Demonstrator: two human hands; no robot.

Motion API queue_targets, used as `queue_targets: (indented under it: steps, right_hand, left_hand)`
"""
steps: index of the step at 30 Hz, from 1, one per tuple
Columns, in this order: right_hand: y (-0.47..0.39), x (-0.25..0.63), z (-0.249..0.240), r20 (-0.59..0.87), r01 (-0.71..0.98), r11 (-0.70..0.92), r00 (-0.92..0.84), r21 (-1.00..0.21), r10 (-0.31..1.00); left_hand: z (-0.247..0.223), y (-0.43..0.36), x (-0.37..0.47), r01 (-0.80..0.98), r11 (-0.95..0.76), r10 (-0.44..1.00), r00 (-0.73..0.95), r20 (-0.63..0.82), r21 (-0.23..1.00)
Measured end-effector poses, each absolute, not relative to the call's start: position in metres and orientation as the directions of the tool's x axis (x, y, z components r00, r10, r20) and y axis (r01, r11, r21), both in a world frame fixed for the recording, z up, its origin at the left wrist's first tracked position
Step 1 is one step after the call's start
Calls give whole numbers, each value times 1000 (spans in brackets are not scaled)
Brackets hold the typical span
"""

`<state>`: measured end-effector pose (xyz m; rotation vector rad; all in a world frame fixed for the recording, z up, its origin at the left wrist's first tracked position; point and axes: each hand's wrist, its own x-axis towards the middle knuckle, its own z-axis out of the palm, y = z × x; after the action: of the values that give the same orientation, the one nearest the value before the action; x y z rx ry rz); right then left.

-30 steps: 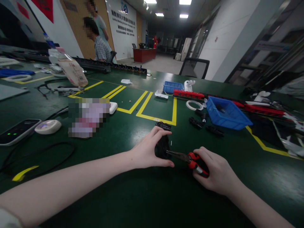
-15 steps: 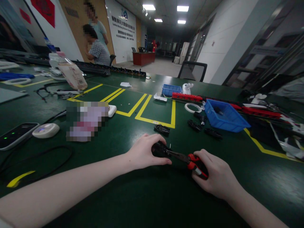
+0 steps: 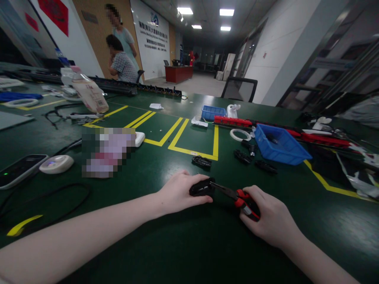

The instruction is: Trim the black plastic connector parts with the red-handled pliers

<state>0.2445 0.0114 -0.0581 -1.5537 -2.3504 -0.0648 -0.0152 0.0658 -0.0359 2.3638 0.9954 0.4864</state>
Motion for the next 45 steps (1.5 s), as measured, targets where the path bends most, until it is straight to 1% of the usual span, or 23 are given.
queue_targets:
  steps: [4, 13, 19, 24, 30, 32, 34, 38, 45]
  right_hand:
    - [10, 246, -60, 295, 897, 413, -356, -158, 887]
    - [10, 248, -63, 311, 891, 432, -374, -143, 874]
    - [11, 248, -62, 302, 892, 433, -380, -129, 874]
    - [10, 250, -64, 299, 886, 443, -389, -138, 871]
    - [11, 252, -70, 348, 896, 421, -353, -141, 868]
    - [12, 253, -71, 337, 888, 437, -372, -141, 865]
    - [13, 255, -70, 310, 870, 470, -410, -151, 858]
    - [14, 256, -67, 284, 867, 468, -411, -171, 866]
    - [13, 254, -66, 316, 864, 488, -433, -120, 844]
  left_hand:
    - [-36, 67, -16, 525, -589, 721, 685, 107, 614]
    - [-33, 66, -16, 515, -561, 727, 681, 88, 648]
    - [-38, 67, -16, 492, -579, 717, 686, 119, 651]
    - [-40, 66, -17, 509, -591, 731, 666, 149, 625]
    - [-47, 67, -17, 472, -624, 719, 659, 221, 622]
    - [-48, 68, -17, 463, -615, 716, 667, 206, 639]
    - [-46, 69, -18, 442, -585, 712, 681, 170, 680]
    - [-43, 70, -19, 402, -505, 713, 693, 106, 764]
    - [-42, 70, -19, 389, -466, 710, 700, 74, 795]
